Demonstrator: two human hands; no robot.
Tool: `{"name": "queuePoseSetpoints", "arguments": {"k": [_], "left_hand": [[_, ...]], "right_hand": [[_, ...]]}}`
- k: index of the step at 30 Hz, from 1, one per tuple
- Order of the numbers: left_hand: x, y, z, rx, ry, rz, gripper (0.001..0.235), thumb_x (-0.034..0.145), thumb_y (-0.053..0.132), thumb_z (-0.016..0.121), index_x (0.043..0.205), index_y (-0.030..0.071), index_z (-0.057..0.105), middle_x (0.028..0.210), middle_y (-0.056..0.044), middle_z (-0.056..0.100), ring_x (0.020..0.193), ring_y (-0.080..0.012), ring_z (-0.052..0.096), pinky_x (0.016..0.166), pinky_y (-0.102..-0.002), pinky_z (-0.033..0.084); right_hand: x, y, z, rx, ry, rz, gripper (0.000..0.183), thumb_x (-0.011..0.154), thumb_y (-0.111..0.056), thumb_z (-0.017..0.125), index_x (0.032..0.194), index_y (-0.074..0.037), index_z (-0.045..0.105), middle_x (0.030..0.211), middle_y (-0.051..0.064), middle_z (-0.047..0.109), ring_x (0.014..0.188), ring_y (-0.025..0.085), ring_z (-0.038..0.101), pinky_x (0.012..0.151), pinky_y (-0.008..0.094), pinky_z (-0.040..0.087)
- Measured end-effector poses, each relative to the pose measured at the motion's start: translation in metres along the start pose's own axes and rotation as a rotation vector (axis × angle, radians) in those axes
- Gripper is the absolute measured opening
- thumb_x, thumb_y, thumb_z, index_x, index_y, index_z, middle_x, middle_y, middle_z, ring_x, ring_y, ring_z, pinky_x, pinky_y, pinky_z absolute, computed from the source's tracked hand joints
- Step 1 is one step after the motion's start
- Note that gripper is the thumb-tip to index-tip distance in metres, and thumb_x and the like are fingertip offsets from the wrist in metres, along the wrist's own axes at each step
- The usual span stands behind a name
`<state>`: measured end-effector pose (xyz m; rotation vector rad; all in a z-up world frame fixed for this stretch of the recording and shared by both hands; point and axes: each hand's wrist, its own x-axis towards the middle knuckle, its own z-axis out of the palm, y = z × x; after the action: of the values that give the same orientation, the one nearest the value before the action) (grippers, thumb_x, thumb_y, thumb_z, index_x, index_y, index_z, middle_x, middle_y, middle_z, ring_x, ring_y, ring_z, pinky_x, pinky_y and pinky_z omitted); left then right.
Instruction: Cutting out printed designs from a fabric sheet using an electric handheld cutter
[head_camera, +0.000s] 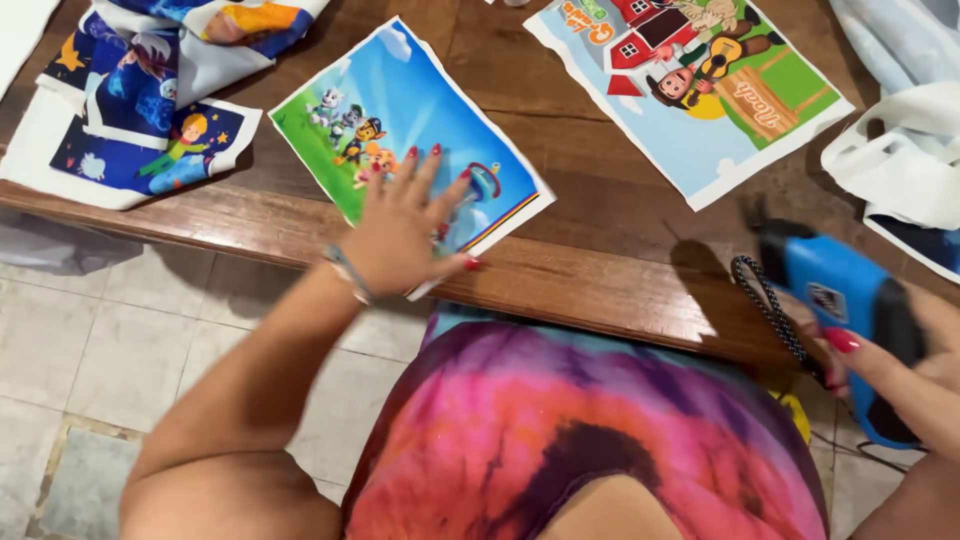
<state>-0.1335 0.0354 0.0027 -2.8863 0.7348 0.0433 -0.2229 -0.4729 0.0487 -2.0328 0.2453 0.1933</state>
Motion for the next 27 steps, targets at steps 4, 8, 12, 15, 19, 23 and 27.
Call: {"name": "queuePoseSetpoints", "arguments": {"k": [4,8,12,15,19,23,27], "left_hand": [[0.014,0.066,0.009,-0.204,0.313,-0.178,0.085,0.090,0.076,0.055,0.156,0.022,0.047,0.166,-0.018,0.032,0.151,-0.0457,0.029,0.112,-0.074,0.025],[0.026,0.093,-0.011,-0.291,0.452,-0.040,0.081,0.091,0.075,0.056,0.147,0.016,0.057,0.156,-0.018,0.048,0.148,-0.0433,0.038,0.116,-0.071,0.023],[0.036,0.072,-0.007,-0.290,0.428,0.163,0.074,0.089,0.067,0.064,0.144,0.018,0.061,0.156,-0.012,0.051,0.147,-0.0368,0.040,0.117,-0.066,0.027],[0.054,0.049,-0.006,-0.154,0.343,0.257,0.079,0.087,0.074,0.058,0.143,0.018,0.061,0.152,-0.008,0.055,0.142,-0.0286,0.045,0.115,-0.057,0.033],[0.081,0.047,-0.004,-0.049,0.355,0.466,0.078,0.088,0.074,0.056,0.133,0.011,0.064,0.145,-0.013,0.060,0.128,-0.0317,0.054,0.101,-0.050,0.043],[0.084,0.062,0.004,0.038,0.434,0.465,0.076,0.099,0.068,0.046,0.129,0.001,0.066,0.134,-0.024,0.065,0.109,-0.0406,0.062,0.074,-0.050,0.052],[0.079,0.064,0.010,-0.040,0.448,0.441,0.079,0.098,0.071,0.043,0.134,0.004,0.065,0.140,-0.022,0.062,0.119,-0.0435,0.059,0.089,-0.056,0.050]], "right_hand": [[0.013,-0.066,0.022,-0.347,-0.160,0.174,0.032,0.090,-0.019,0.076,0.119,-0.006,0.070,0.066,0.019,0.075,0.054,0.030,0.068,0.061,0.039,0.055],[0.035,-0.112,0.042,-0.637,-0.312,0.249,0.050,0.088,-0.035,0.074,0.136,-0.026,0.065,0.063,0.010,0.083,0.058,0.022,0.078,0.070,0.032,0.056],[0.051,-0.133,0.058,-0.761,-0.381,0.276,0.055,0.089,-0.040,0.071,0.142,-0.030,0.060,0.062,0.010,0.082,0.054,0.024,0.077,0.070,0.031,0.055],[0.069,-0.138,0.066,-0.817,-0.359,0.179,0.056,0.088,-0.043,0.069,0.142,-0.031,0.059,0.067,0.005,0.084,0.063,0.019,0.079,0.073,0.030,0.055],[0.089,-0.145,0.071,-0.726,-0.320,0.203,0.065,0.084,-0.034,0.078,0.146,-0.030,0.060,0.066,0.010,0.079,0.055,0.022,0.072,0.067,0.031,0.053],[0.099,-0.145,0.074,-0.736,-0.321,0.229,0.060,0.083,-0.031,0.080,0.141,-0.030,0.063,0.067,0.009,0.077,0.057,0.021,0.070,0.069,0.030,0.052],[0.099,-0.153,0.073,-0.789,-0.324,0.289,0.069,0.081,-0.033,0.081,0.147,-0.035,0.062,0.060,0.010,0.077,0.051,0.018,0.064,0.055,0.031,0.049]]}}
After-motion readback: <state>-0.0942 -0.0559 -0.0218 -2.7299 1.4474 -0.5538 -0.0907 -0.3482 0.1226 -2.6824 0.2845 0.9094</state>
